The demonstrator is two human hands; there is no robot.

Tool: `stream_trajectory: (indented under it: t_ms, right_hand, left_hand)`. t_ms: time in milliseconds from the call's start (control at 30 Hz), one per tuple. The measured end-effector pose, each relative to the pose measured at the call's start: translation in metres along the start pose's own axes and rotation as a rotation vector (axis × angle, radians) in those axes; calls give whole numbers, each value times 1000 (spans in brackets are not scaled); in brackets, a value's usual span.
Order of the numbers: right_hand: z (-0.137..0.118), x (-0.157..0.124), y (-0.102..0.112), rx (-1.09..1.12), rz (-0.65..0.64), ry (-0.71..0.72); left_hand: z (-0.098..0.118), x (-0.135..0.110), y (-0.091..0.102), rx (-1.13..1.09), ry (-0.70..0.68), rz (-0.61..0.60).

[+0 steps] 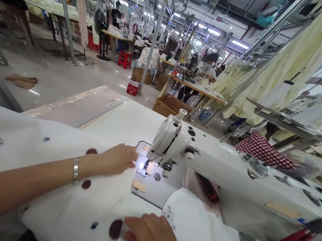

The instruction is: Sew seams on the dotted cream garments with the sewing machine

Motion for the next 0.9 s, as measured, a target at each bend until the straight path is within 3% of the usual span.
stream_trajectory:
  t_ms: [167, 300, 367, 500, 600, 700, 900]
  right_hand:
    - [-9, 41, -14, -178, 82, 117]
    - [-10, 34, -25, -149, 205, 178]
    - [-8, 29, -27, -131, 203, 171]
    - [1, 25, -16, -123, 219, 150]
    - [10, 33, -11, -185, 205, 116]
    - [13, 47, -13, -299, 165, 126]
    - [10, 53, -13, -342, 206, 266]
  left_hand:
    - [1, 6, 2, 43, -25, -2]
    - [0, 20, -3, 94, -21, 60]
    - [3, 22, 1, 128, -3, 119]
    - [19, -1, 21, 147, 16, 209]
    - [31, -31, 27, 28, -30, 232]
    - [35, -53, 12, -63, -66, 236]
    - [40, -65, -24, 144, -109, 236]
Point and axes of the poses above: each hand's wrist, its own x-axis towards the middle knuckle, its own y-axis out of the back of the hand, z = x × y, the point moved 9 cm from there along x, towards the middle knuckle, and after that the axes turned 12 degrees about -z, right-handed, at the moved point
